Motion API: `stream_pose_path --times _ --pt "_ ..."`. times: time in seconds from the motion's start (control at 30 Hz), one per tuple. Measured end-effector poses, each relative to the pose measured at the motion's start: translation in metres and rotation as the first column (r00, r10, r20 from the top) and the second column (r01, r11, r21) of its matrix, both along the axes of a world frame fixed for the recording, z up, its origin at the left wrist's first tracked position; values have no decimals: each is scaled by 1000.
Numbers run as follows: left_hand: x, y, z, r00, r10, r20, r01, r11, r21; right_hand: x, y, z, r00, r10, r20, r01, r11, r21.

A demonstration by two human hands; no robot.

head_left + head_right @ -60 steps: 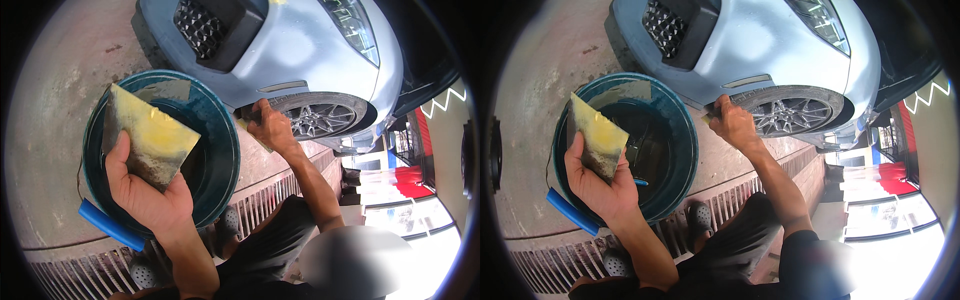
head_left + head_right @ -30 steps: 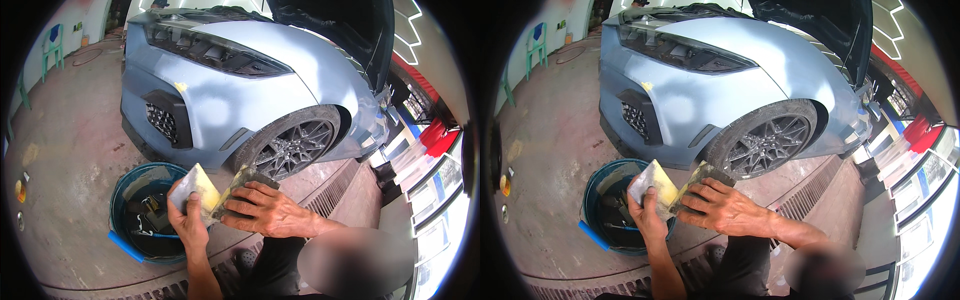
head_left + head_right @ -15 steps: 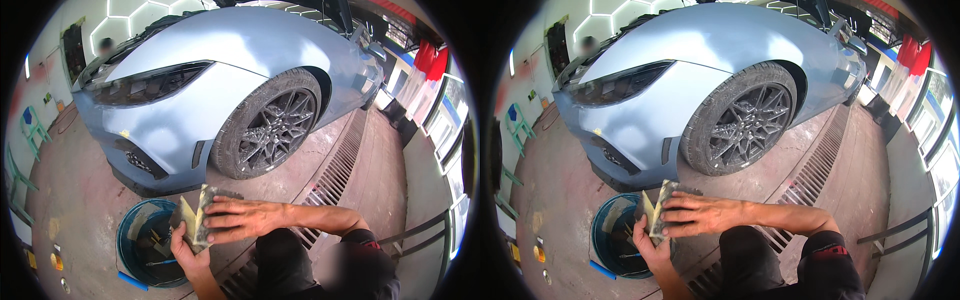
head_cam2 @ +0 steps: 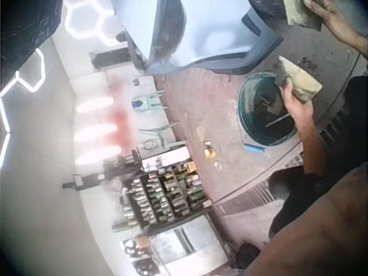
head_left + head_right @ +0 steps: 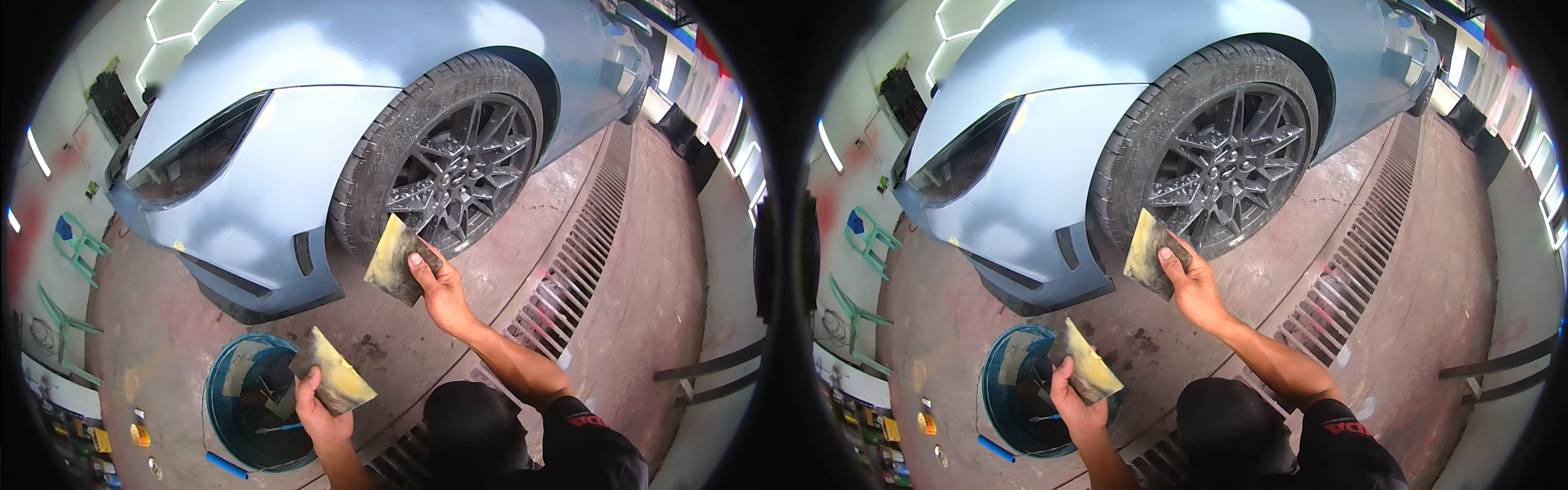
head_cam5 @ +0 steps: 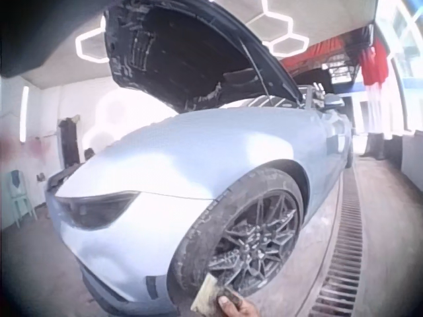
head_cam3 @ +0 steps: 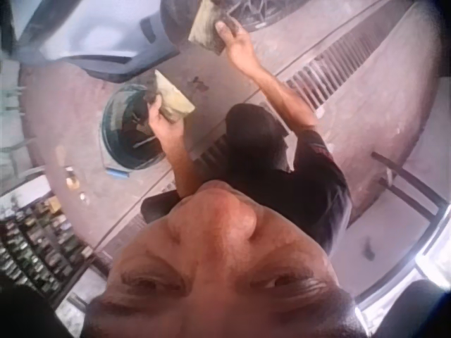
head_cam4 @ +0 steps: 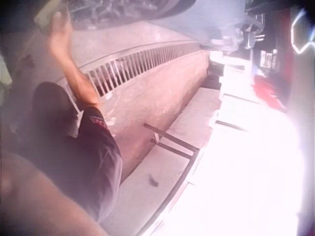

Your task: The person sands the front bumper of a silver car using a yellow sanding block, repeatedly dipping it into a bucket of water. They work along the lower edge and side of the bumper, then inspect the surface by hand and continue sanding.

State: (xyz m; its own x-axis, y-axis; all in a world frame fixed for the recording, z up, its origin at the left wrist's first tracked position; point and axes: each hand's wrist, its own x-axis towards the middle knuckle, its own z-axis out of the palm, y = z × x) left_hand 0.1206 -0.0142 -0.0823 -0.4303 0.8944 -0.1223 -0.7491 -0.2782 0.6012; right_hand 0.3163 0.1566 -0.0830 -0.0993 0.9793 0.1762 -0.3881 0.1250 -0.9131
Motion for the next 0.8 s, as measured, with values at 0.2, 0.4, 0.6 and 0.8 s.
stream_pose_path --times 0.2,0.4,0.6,0.8 --pt "35 27 -18 933 -243 -266 208 966 -151 -11 4 14 931 268 -248 -337 890 -305" --pt "44 48 -3 923 -146 -357 163 986 18 -18 22 24 901 430 62 -420 899 -128" --pt "27 36 3 939 -18 -343 40 998 58 7 85 92 661 -569 489 -40 625 780" --pt "17 9 8 948 76 -309 -60 996 61 -34 123 158 384 -885 263 -76 253 964"
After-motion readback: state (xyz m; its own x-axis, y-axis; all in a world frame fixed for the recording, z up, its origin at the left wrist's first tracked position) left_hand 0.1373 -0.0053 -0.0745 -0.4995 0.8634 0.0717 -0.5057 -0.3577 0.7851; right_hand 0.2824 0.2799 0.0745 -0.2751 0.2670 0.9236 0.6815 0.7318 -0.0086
